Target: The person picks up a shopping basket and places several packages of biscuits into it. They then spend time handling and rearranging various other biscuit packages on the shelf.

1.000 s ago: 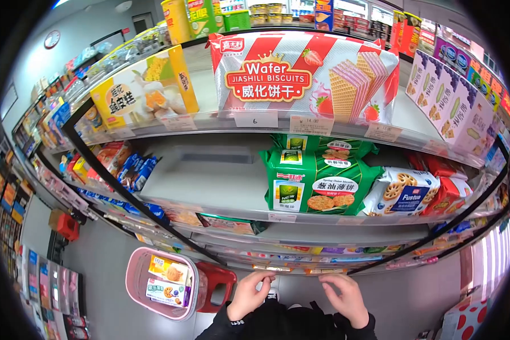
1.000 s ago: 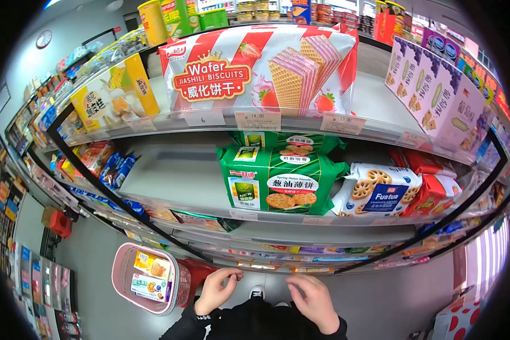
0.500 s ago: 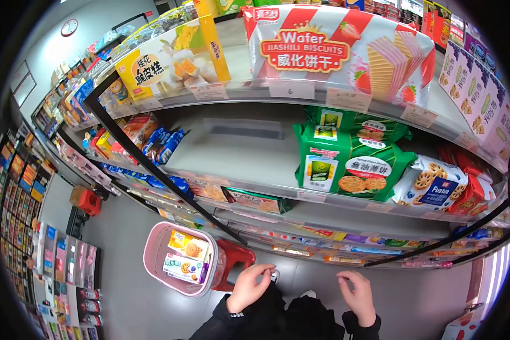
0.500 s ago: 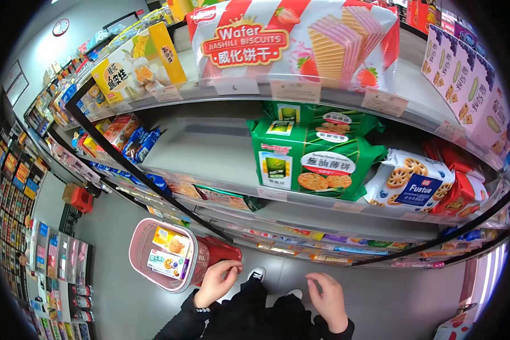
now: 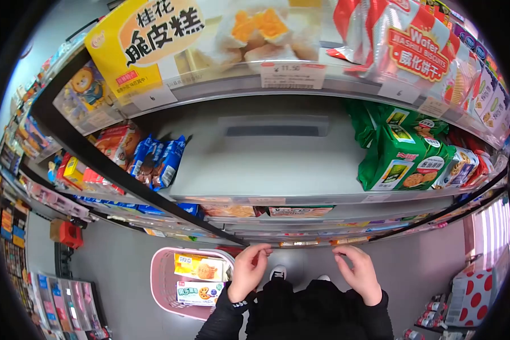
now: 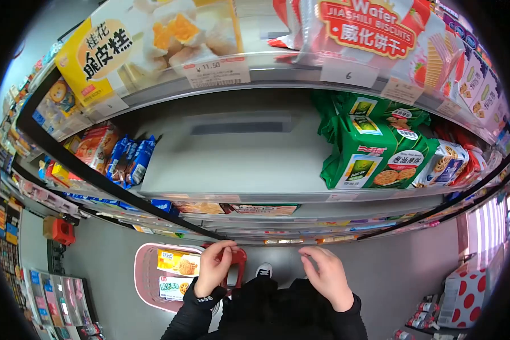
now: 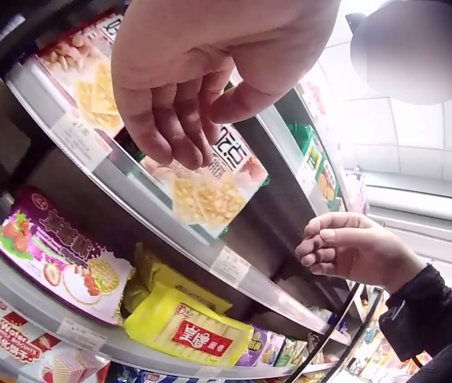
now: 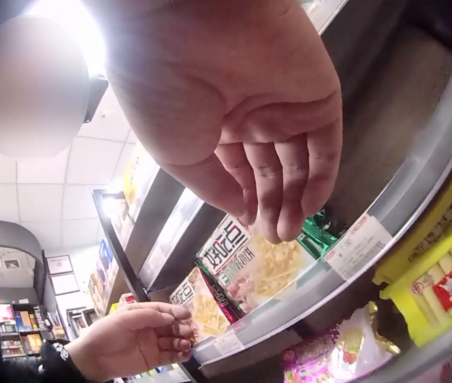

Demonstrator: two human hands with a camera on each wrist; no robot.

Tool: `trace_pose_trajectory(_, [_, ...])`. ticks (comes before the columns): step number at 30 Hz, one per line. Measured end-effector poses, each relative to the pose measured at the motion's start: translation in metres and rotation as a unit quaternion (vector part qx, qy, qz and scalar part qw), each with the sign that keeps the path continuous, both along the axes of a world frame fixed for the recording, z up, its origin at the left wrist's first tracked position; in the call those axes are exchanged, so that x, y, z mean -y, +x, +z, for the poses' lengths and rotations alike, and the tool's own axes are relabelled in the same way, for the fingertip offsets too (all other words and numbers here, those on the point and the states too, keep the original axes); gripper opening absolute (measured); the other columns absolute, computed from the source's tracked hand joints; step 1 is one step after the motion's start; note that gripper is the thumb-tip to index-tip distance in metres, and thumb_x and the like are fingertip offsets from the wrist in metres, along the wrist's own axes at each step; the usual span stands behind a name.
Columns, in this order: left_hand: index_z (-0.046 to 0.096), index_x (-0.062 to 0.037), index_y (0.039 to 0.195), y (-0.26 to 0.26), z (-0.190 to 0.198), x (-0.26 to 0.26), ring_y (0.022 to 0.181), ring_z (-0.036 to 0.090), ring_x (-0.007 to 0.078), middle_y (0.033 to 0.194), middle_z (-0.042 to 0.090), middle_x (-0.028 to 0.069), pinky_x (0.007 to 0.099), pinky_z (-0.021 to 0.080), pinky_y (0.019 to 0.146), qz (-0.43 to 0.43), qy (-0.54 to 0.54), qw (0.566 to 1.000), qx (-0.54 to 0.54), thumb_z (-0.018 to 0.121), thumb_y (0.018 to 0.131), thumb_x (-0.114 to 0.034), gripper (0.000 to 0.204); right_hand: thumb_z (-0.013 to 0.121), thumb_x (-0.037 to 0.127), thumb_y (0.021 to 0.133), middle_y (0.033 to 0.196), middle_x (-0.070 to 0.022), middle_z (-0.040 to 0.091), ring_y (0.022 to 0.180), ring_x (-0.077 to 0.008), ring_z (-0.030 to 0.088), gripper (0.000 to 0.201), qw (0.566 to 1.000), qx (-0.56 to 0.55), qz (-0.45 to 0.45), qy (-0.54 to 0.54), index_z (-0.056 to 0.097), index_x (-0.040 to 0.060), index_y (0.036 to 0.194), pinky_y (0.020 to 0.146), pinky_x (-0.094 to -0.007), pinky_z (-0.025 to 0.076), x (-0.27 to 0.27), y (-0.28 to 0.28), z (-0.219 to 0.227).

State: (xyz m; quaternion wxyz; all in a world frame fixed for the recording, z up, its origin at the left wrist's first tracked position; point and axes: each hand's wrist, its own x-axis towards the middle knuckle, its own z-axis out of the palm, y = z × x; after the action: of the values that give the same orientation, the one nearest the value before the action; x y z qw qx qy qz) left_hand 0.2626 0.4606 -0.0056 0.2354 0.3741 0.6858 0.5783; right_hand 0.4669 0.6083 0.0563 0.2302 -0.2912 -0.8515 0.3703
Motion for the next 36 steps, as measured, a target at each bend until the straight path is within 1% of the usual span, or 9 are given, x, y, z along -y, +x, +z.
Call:
trace_pose_trajectory(4, [0.058, 0.0011, 0.097, -0.018, 0.003, -0.004, 0.077, 0.062, 0.0163, 0.085, 0.063, 0.0118, 0.0227, 0.047, 0.063, -0.003, -0.008, 1.000, 0.011, 0.049, 0.084, -0.001, 0.017, 0.057, 0.005, 0.076, 0.086, -0.0116, 0.061, 0.081, -0.0286, 0.059, 0.015, 1.000, 0.022, -0.007, 0.003, 0.057, 0.0026, 0.091, 0.070, -0.0342, 0.046, 0.001, -0.009, 0.000])
trace_pose_trajectory(10, [0.058, 0.0007, 0.096, -0.026, -0.003, -0.010, 0.074, 0.061, 0.0144, 0.083, 0.062, 0.0102, 0.0211, 0.047, 0.060, 0.053, 0.021, 0.998, 0.012, 0.048, 0.083, 0.001, 0.016, 0.057, 0.006, 0.077, 0.087, -0.0120, 0.061, 0.081, -0.0294, 0.058, 0.016, 0.999, 0.039, 0.001, -0.015, 0.057, 0.0024, 0.092, 0.071, -0.0345, 0.046, -0.008, -0.019, 0.004])
trace_pose_trajectory(14, [0.058, 0.0019, 0.095, -0.023, -0.002, -0.022, 0.078, 0.062, 0.0175, 0.084, 0.064, 0.0125, 0.0273, 0.048, 0.070, 0.088, 0.050, 0.995, -0.013, 0.048, 0.084, 0.000, 0.016, 0.056, 0.007, 0.078, 0.088, -0.0122, 0.061, 0.083, -0.0290, 0.058, 0.017, 0.999, 0.022, 0.028, -0.007, 0.057, 0.0019, 0.094, 0.071, -0.0340, 0.046, -0.024, -0.016, 0.007])
trace_pose_trajectory(20, [0.058, 0.0026, 0.096, -0.012, -0.001, -0.037, 0.079, 0.062, 0.0175, 0.085, 0.064, 0.0115, 0.0272, 0.048, 0.073, 0.144, 0.080, 0.986, -0.017, 0.049, 0.083, -0.001, 0.016, 0.055, 0.009, 0.079, 0.086, -0.0126, 0.061, 0.080, -0.0287, 0.059, 0.016, 0.997, 0.038, 0.069, -0.026, 0.057, 0.0018, 0.094, 0.069, -0.0332, 0.046, -0.042, -0.004, 0.012])
trace_pose_trajectory(25, [0.041, 0.0054, 0.119, -0.007, -0.001, -0.047, 0.100, 0.055, 0.0196, 0.112, 0.053, 0.0160, 0.0286, 0.043, 0.086, 0.164, 0.111, 0.980, -0.024, 0.047, 0.082, 0.002, 0.037, 0.056, 0.011, 0.080, 0.090, -0.0148, 0.060, 0.081, -0.0293, 0.059, 0.020, 0.993, 0.052, 0.107, -0.025, 0.055, 0.0007, 0.097, 0.069, -0.0339, 0.047, -0.063, -0.008, 0.002])
trace_pose_trajectory(28, [0.039, 0.0056, 0.121, -0.006, -0.002, -0.060, 0.101, 0.054, 0.0210, 0.114, 0.051, 0.0170, 0.0297, 0.042, 0.087, 0.178, 0.121, 0.975, -0.061, 0.047, 0.082, 0.002, 0.040, 0.058, 0.014, 0.080, 0.094, -0.0182, 0.058, 0.084, -0.0315, 0.058, 0.028, 0.996, -0.004, 0.089, 0.009, 0.052, -0.0025, 0.102, 0.071, -0.0358, 0.046, -0.068, -0.021, -0.014])
trace_pose_trajectory(29, [0.035, 0.0062, 0.124, -0.007, -0.007, -0.061, 0.101, 0.054, 0.0248, 0.115, 0.050, 0.0196, 0.0314, 0.042, 0.088, 0.170, 0.094, 0.977, -0.089, 0.050, 0.082, -0.001, 0.045, 0.059, 0.016, 0.080, 0.096, -0.0201, 0.057, 0.086, -0.0333, 0.057, 0.033, 0.997, -0.040, 0.067, 0.027, 0.049, -0.0043, 0.104, 0.073, -0.0370, 0.045, -0.068, -0.026, -0.020])
trace_pose_trajectory(32, [0.033, 0.0060, 0.125, -0.003, -0.002, -0.070, 0.100, 0.053, 0.0222, 0.107, 0.052, 0.0175, 0.0299, 0.041, 0.088, 0.148, 0.018, 0.977, -0.155, 0.053, 0.082, -0.002, 0.048, 0.062, 0.023, 0.079, 0.104, -0.0214, 0.055, 0.093, -0.0311, 0.056, 0.043, 0.998, 0.020, 0.049, 0.022, 0.047, -0.0037, 0.109, 0.076, -0.0350, 0.046, -0.071, -0.037, -0.033])
trace_pose_trajectory(36, [0.043, 0.0046, 0.106, -0.008, -0.004, -0.077, 0.089, 0.055, 0.0242, 0.095, 0.056, 0.0149, 0.0318, 0.043, 0.080, 0.111, -0.009, 0.974, -0.197, 0.057, 0.081, -0.006, 0.031, 0.064, 0.026, 0.078, 0.093, -0.0206, 0.056, 0.085, -0.0343, 0.056, 0.039, 0.998, -0.024, 0.044, 0.030, 0.050, -0.0033, 0.100, 0.071, -0.0365, 0.045, -0.068, -0.054, -0.042])
